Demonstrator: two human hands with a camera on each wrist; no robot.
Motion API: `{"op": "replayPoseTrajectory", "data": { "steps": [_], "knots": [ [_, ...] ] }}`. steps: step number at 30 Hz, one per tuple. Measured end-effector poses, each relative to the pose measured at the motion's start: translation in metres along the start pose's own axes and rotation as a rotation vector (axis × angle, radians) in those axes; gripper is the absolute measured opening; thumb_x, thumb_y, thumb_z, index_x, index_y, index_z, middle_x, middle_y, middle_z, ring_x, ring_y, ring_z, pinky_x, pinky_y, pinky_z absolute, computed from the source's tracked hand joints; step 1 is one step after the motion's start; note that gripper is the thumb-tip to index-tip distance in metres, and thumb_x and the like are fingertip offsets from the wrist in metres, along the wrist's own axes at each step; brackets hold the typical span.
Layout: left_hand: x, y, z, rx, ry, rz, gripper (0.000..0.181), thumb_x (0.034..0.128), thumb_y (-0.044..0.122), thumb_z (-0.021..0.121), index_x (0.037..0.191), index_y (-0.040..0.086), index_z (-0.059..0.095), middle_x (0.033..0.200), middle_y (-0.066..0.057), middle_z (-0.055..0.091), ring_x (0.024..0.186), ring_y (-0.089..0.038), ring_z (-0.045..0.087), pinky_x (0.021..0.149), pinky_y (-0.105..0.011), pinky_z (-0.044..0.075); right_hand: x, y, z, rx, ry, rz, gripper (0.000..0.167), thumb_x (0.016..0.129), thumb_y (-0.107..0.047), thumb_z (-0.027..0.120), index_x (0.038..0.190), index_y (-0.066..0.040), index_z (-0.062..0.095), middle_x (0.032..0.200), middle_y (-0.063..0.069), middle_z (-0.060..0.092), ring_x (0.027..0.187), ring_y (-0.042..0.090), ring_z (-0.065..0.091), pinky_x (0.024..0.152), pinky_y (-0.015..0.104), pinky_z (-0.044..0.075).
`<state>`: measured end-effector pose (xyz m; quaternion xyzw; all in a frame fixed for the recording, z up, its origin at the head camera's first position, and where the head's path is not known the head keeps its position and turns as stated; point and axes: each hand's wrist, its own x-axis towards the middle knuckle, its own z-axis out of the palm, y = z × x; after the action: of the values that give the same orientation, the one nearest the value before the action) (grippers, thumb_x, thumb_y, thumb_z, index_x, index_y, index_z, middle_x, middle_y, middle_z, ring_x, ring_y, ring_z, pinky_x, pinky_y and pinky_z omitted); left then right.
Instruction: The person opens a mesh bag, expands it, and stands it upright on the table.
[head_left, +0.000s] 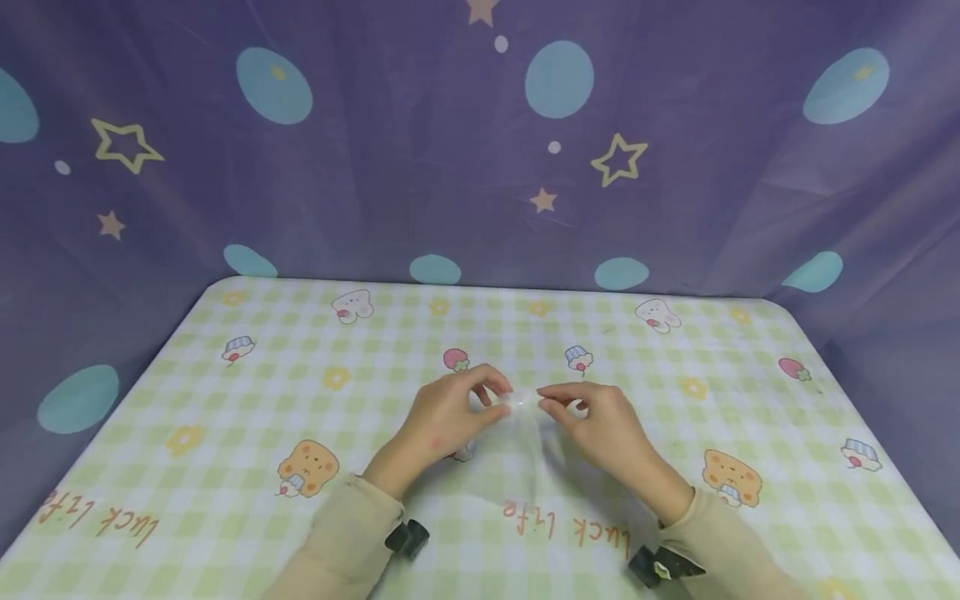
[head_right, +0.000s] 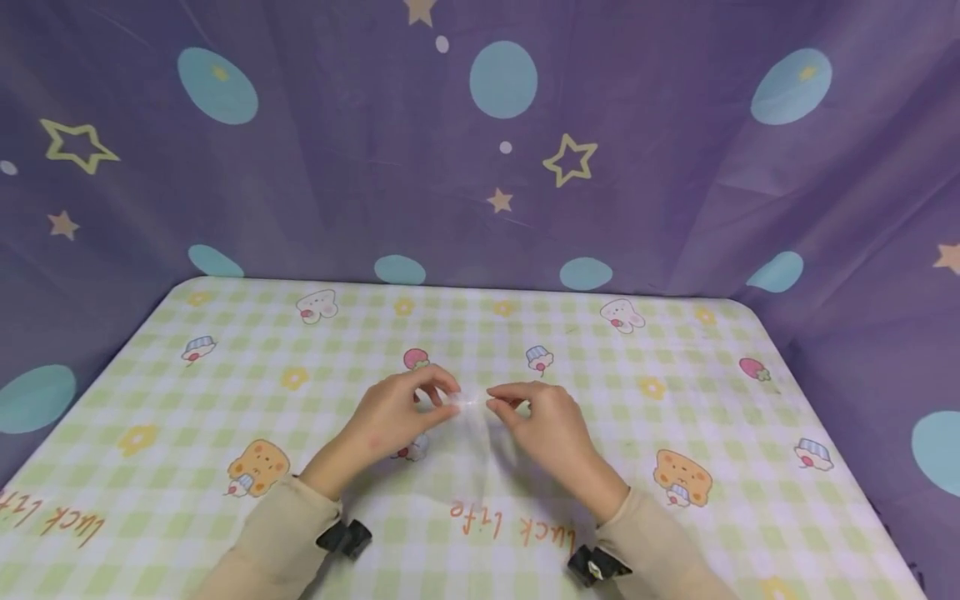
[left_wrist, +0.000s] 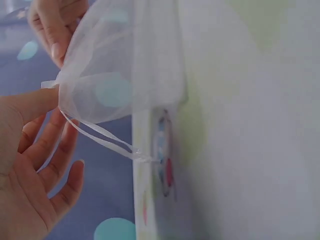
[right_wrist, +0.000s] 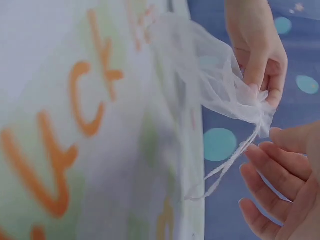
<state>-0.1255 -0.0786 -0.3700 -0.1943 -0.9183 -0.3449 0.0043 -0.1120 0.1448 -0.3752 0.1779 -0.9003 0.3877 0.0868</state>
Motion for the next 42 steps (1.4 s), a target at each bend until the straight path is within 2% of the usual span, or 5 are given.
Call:
{"op": "replayPoseTrajectory", "data": {
  "steps": [12,16,24,31,42],
  "knots": [
    [-0.008,0.008,-0.005,-0.062,0.193,0.135,0.023,0.0826,0.022,0.082,0.102,0.024,0.069,0.095,0.016,0.070,0.078,-0.002,0.063,0.076,-0.028,0.051,0.008,-0.016,-0.001,0.157,0.024,0.039,0.012,0.089,-0.018,0.076,0.097,-0.009,0.079,0.094,-0.003,0.075,0.086,0.012,0.069,0.080,0.037,0.054],
    [-0.008,0.010,-0.006,-0.157,0.236,0.129,0.027,0.0813,0.021,0.083,0.105,0.021,0.069,0.096,0.013,0.071,0.078,-0.002,0.063,0.075,-0.029,0.051,0.008,-0.019,-0.001,0.195,0.061,0.032,0.010,0.088,-0.016,0.077,0.092,-0.007,0.078,0.088,-0.003,0.075,0.081,0.012,0.068,0.078,0.037,0.054],
    [-0.010,0.011,-0.009,-0.375,0.197,-0.016,0.009,0.0860,0.027,0.079,0.094,0.024,0.076,0.089,0.016,0.071,0.082,-0.005,0.062,0.079,-0.034,0.049,0.003,-0.022,0.003,0.247,0.169,0.013,0.006,0.086,-0.016,0.079,0.088,-0.010,0.078,0.082,-0.007,0.074,0.077,0.008,0.066,0.075,0.030,0.052],
    [-0.009,0.012,-0.008,-0.387,0.220,0.020,0.006,0.0867,0.025,0.078,0.091,0.022,0.076,0.088,0.014,0.071,0.083,-0.005,0.062,0.080,-0.037,0.050,0.005,-0.023,0.003,0.306,0.220,-0.029,0.005,0.084,-0.014,0.080,0.088,-0.011,0.077,0.082,-0.006,0.073,0.076,0.010,0.065,0.073,0.029,0.052],
    [-0.012,0.015,-0.007,-0.436,0.218,0.081,0.008,0.0848,0.023,0.079,0.091,0.020,0.075,0.091,0.013,0.071,0.086,-0.007,0.063,0.080,-0.037,0.049,0.000,-0.029,0.005,0.378,0.229,0.041,0.007,0.088,-0.013,0.077,0.089,-0.006,0.076,0.084,-0.003,0.073,0.079,0.011,0.063,0.074,0.023,0.048]
  ]
}}
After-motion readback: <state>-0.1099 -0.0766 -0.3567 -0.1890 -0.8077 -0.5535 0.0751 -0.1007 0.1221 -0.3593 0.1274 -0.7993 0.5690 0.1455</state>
